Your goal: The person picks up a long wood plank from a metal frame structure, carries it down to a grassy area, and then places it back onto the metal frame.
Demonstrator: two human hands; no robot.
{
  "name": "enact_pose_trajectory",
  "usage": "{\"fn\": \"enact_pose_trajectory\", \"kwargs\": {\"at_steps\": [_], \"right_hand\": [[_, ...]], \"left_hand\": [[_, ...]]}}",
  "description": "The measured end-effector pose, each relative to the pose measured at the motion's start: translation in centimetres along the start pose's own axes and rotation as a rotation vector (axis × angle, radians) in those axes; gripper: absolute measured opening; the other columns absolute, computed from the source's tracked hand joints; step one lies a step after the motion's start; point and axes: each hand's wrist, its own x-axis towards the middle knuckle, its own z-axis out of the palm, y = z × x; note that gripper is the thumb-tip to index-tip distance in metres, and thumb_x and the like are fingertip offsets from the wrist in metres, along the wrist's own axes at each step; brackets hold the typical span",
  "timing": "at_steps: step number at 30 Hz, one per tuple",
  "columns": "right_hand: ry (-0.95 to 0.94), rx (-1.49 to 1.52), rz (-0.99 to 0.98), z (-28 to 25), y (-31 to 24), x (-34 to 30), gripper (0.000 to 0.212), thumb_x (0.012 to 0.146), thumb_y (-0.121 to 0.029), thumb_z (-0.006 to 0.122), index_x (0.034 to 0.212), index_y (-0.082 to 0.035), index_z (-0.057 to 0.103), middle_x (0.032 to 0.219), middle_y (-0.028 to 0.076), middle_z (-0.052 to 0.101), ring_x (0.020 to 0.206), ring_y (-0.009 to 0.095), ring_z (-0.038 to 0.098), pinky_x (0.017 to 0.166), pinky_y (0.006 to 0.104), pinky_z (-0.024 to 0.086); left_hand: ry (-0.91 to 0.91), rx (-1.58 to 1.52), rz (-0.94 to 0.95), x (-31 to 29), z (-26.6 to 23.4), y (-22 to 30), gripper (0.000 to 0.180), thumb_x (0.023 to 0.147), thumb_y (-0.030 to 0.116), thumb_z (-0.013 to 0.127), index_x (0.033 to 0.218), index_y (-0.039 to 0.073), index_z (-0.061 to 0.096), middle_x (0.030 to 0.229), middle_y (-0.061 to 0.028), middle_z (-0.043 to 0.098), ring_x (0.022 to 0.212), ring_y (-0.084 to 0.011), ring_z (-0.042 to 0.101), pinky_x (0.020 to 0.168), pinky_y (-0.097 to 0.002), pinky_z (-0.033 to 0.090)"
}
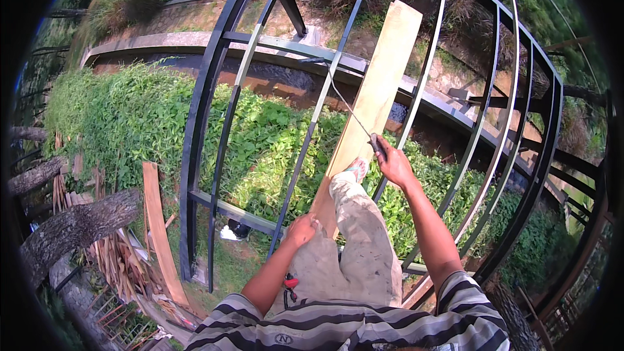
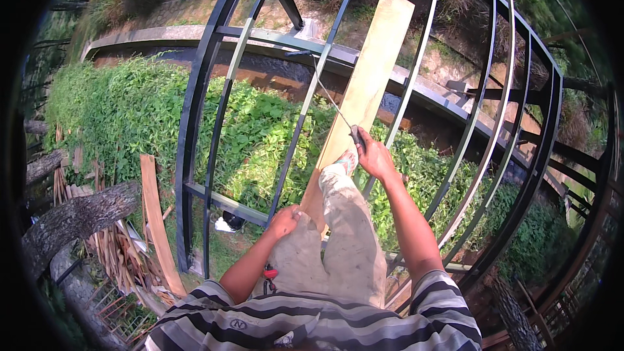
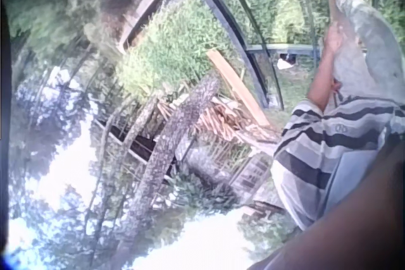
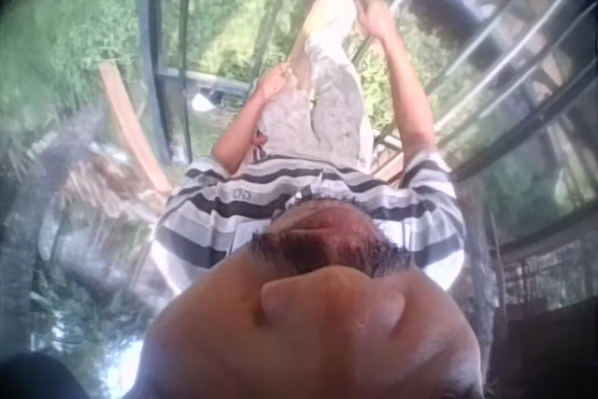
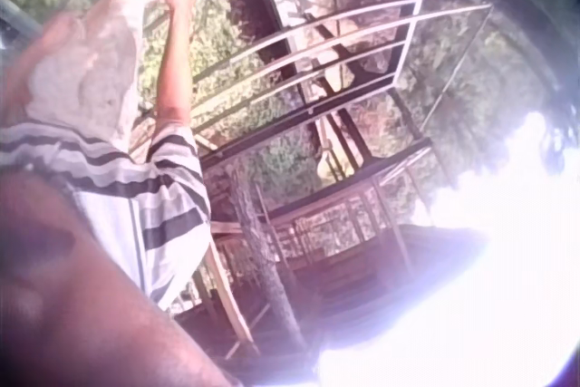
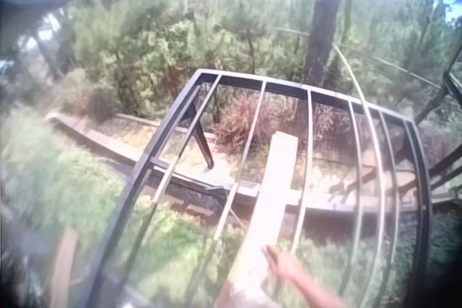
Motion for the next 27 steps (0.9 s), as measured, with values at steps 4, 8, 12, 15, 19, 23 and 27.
{"fn": "enact_pose_trajectory", "kwargs": {"at_steps": [4,8,12,15,19,23,27], "right_hand": [[0.03,-0.007,-0.07,-3.6,2.2,8.6,0.052,0.095,-0.025,0.056,0.145,-0.011,0.051,0.103,0.033,0.068,0.1,0.048,0.066,0.092,0.0541,0.051],[-0.085,0.124,0.031,-6.8,1.3,13.4,0.051,0.094,-0.026,0.055,0.143,-0.012,0.055,0.103,0.033,0.067,0.104,0.048,0.065,0.094,0.0507,0.05],[-0.08,-0.031,-0.003,-7.7,2.2,16.4,0.051,0.094,-0.027,0.055,0.142,-0.013,0.055,0.106,0.033,0.067,0.104,0.047,0.066,0.095,0.0513,0.051],[-0.098,-0.195,-0.039,-7.5,2.5,19.4,0.05,0.094,-0.027,0.054,0.142,-0.014,0.056,0.107,0.032,0.067,0.103,0.046,0.066,0.094,0.0524,0.052],[-0.168,-0.349,-0.065,-8.7,3.5,24.3,0.049,0.095,-0.028,0.052,0.143,-0.016,0.055,0.105,0.03,0.069,0.1,0.046,0.067,0.092,0.0529,0.053],[-0.208,-0.419,-0.132,-8.9,3.4,28.1,0.049,0.096,-0.029,0.053,0.143,-0.018,0.055,0.106,0.029,0.069,0.099,0.046,0.068,0.089,0.0525,0.054],[-0.252,-0.391,-0.118,-9.4,4.8,31.3,0.047,0.095,-0.028,0.054,0.14,-0.015,0.058,0.111,0.027,0.068,0.102,0.043,0.068,0.091,0.0497,0.054]], "left_hand": [[0.108,0.04,0.193,3.7,-4.2,9.7,0.043,0.094,0.028,0.058,0.132,0.006,0.059,0.135,-0.0164,0.061,0.127,-0.0367,0.055,0.11,-0.046,0.041],[0.09,0.131,0.223,4.8,-6.5,17.1,0.046,0.093,0.03,0.058,0.134,0.01,0.058,0.141,-0.014,0.056,0.133,-0.0343,0.049,0.109,-0.0499,0.041],[0.053,0.271,0.157,7.6,-5.4,18.2,0.046,0.095,0.031,0.056,0.136,0.012,0.057,0.148,-0.0099,0.05,0.137,-0.0341,0.045,0.111,-0.0515,0.038],[0.027,0.079,0.015,11.1,-2.9,16.2,0.052,0.093,0.036,0.055,0.137,0.01,0.056,0.147,-0.0139,0.05,0.138,-0.0345,0.045,0.112,-0.0502,0.038],[-0.084,0.129,-0.037,13.9,-2.2,20.2,0.053,0.09,0.035,0.054,0.137,0.01,0.056,0.144,-0.017,0.052,0.135,-0.0351,0.048,0.112,-0.0479,0.04],[-0.054,0.052,-0.092,14.8,-3.8,20.9,0.047,0.09,0.033,0.054,0.13,0.009,0.058,0.139,-0.016,0.055,0.132,-0.0337,0.051,0.108,-0.0477,0.043],[-0.063,0.002,-0.116,16.2,-6.2,22.2,0.047,0.091,0.032,0.053,0.13,0.007,0.056,0.138,-0.0162,0.056,0.13,-0.0329,0.052,0.106,-0.0485,0.044]]}}
